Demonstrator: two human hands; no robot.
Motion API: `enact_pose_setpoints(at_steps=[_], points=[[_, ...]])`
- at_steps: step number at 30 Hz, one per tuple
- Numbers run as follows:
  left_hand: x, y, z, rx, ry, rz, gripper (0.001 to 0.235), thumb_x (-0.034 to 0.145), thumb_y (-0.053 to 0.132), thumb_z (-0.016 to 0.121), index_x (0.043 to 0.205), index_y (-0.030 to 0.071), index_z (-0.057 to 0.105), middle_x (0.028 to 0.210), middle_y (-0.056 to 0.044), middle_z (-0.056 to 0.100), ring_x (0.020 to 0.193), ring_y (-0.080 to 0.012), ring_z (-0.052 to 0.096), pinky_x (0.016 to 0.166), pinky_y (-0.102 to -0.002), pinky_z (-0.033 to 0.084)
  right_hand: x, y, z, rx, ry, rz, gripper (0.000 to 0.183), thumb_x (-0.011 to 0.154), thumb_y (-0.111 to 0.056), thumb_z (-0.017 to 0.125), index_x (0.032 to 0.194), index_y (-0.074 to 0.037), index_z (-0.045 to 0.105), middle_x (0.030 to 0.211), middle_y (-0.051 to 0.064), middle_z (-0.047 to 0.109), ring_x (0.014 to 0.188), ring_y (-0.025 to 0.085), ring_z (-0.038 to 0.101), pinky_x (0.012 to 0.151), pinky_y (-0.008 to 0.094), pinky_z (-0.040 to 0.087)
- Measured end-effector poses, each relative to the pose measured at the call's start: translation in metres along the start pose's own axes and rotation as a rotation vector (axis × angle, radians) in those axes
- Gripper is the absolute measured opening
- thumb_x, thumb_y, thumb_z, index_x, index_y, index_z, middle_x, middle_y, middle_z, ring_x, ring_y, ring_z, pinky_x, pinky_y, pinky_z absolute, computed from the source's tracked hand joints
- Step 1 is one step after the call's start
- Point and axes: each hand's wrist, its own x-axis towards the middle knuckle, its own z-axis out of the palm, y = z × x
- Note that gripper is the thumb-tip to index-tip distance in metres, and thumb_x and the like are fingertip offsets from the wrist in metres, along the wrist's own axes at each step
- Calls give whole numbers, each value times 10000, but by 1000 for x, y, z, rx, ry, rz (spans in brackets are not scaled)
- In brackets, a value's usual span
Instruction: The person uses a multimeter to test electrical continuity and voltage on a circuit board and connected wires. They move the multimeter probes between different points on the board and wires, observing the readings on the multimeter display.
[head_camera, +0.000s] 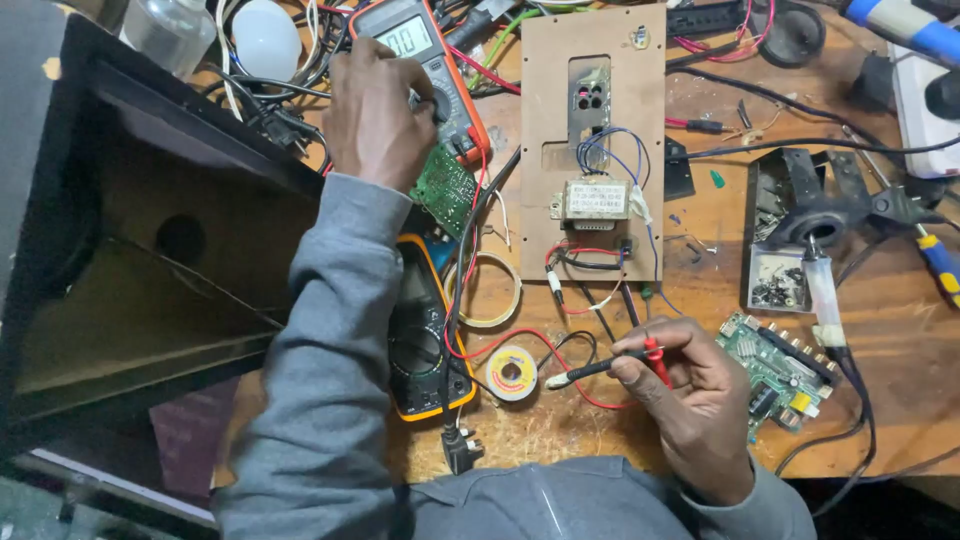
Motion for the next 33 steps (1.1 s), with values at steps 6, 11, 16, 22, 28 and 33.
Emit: enact_pose_setpoints(at_steps=[6,11,16,22,28,33], points=[[10,-6,-1,-18,9,53,256,694,251,974,845,139,801,1061,-102,656,994,-331,536,680,-477,573,5,7,1,6,67,98,150,856,-46,772,967,-12,677,924,105,755,722,116,682,638,206,561],[10,-14,5,-2,69,141,284,676,257,988,829,129,785,1060,-102,668,968,-343,543,650,-491,571,10,4,7,25,40,81,154,836,-54,786,942,-17,681,929,115,756,759,137,699,685,216,576],[8,-17,13,62,88,159,425,732,408,967,715,76,703,1021,-88,631,980,-328,536,628,-459,607,11,6,11,34,19,82,145,827,-42,792,933,-18,696,919,114,760,766,136,706,696,214,581],[5,-20,25,52,81,58,503,793,443,942,679,171,534,821,-16,536,792,-184,470,672,-345,487,9,6,8,21,15,98,150,820,-66,797,931,-15,711,899,108,755,715,136,686,635,216,573],[8,-23,33,-195,48,39,451,890,243,881,712,138,480,780,-58,540,742,-246,524,639,-435,474,9,6,8,36,13,88,131,832,-36,786,931,-8,706,898,116,749,774,152,710,692,222,588],[8,-19,38,-283,-28,-111,409,887,128,655,592,191,378,557,30,380,528,-141,428,502,-382,385,8,5,8,26,8,98,139,823,-56,797,925,-11,715,870,109,764,699,123,677,625,208,561]])
